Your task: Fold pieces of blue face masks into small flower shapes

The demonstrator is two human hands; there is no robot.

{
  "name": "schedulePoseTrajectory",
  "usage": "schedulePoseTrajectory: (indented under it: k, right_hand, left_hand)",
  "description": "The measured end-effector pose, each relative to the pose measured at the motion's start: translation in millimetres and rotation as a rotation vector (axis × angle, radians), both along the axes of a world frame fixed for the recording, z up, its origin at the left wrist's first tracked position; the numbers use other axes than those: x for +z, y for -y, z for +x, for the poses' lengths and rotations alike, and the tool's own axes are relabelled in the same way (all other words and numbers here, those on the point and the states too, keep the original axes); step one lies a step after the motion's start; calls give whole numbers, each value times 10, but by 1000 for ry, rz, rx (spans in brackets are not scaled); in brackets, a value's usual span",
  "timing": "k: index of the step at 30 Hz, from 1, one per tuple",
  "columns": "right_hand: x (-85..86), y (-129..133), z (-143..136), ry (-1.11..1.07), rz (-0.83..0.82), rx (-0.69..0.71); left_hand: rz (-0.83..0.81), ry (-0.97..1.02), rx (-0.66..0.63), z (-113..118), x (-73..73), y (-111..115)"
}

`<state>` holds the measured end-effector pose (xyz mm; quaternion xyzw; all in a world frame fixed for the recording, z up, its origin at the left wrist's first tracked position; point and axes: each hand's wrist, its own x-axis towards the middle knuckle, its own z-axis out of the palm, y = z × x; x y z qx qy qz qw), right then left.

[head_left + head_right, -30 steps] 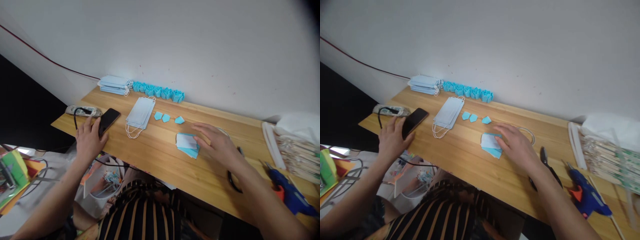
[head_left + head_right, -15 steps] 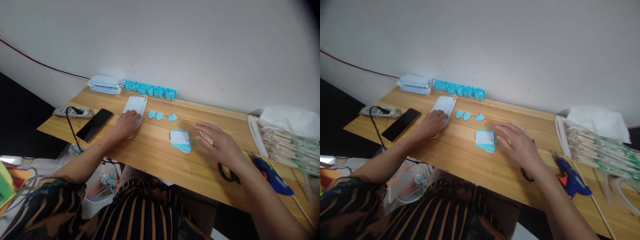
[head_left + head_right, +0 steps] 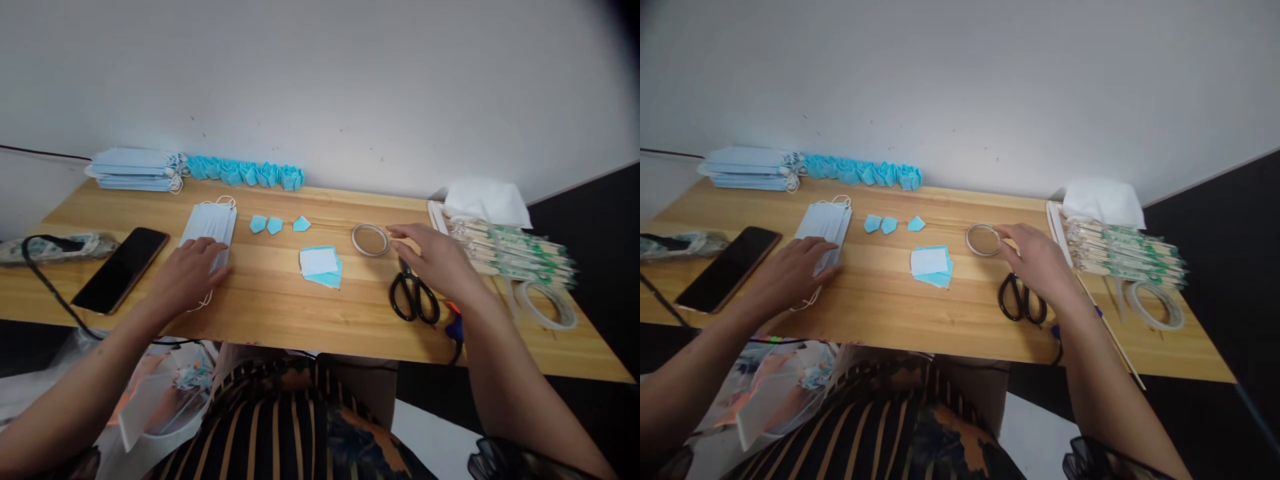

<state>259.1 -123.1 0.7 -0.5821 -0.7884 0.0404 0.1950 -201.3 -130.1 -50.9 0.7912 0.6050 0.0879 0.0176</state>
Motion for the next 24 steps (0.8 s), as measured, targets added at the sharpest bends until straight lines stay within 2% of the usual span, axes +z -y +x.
schedulePoseTrajectory:
  k: [3,7,10,13,16,21,24]
  right_hand:
    - [-81,-28,-102,65,-68,33]
    - [-146,-39,-395,113,-119,136]
    - [-158,-21,-635,105,-156,202]
    - [-159,-17,-781,77,-211,163]
    - [-174,-20,-812,65,-231,142]
    - [-255,18,-819,115,-231,343]
    - [-309,34,-861,141,-212,335]
  left_hand:
    - [-7,1,-119,260,144,-47]
    - [-35,130,-323,791,303,-143]
    - [-126,139,-426,1148,318,-251]
    - [-139,158,-484,1376,280,-348]
    - [-151,187,-536,1470,231,-396]
    - [-200,224,-546,1450,118,-418]
    - [-227,281,-530,1415,61,-438]
